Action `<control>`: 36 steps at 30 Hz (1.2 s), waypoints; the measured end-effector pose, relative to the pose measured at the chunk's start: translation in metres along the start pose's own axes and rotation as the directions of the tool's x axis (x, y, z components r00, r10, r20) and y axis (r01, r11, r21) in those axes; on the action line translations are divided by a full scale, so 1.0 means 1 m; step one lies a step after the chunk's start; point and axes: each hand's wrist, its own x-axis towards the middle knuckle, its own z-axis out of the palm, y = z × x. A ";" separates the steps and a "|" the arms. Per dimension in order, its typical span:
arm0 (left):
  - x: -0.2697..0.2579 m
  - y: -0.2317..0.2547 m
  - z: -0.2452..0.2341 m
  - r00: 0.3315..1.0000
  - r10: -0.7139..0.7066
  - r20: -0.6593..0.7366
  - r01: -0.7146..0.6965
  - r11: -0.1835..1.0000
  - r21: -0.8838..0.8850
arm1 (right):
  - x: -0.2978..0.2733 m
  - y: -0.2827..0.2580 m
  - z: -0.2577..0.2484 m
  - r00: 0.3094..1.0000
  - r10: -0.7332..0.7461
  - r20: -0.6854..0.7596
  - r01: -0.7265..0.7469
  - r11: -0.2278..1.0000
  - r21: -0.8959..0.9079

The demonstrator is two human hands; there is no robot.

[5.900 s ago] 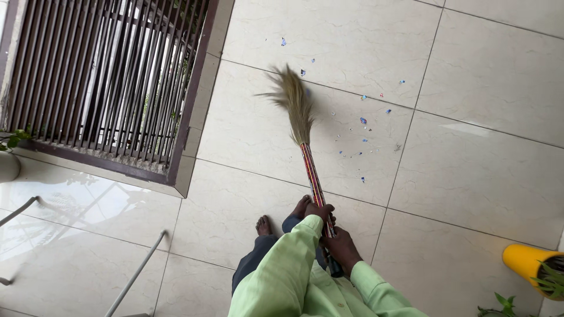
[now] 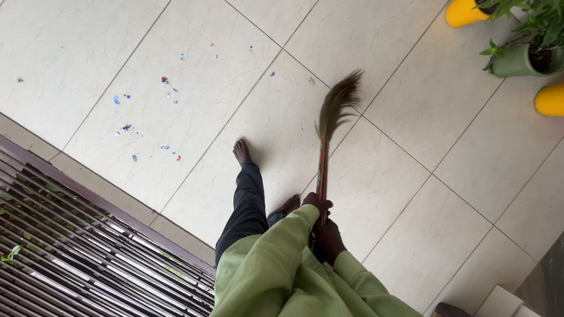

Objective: The person sweeps the floor using a broom, gathering small pieces of debris and paper scraps into a pile while walking past several potted plants on a tiled surface.

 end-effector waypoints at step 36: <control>0.071 0.208 -0.167 0.992 0.077 -0.103 -0.069 0.994 0.080 | 0.065 -0.254 0.125 0.999 0.021 0.034 -0.015 0.986 -0.168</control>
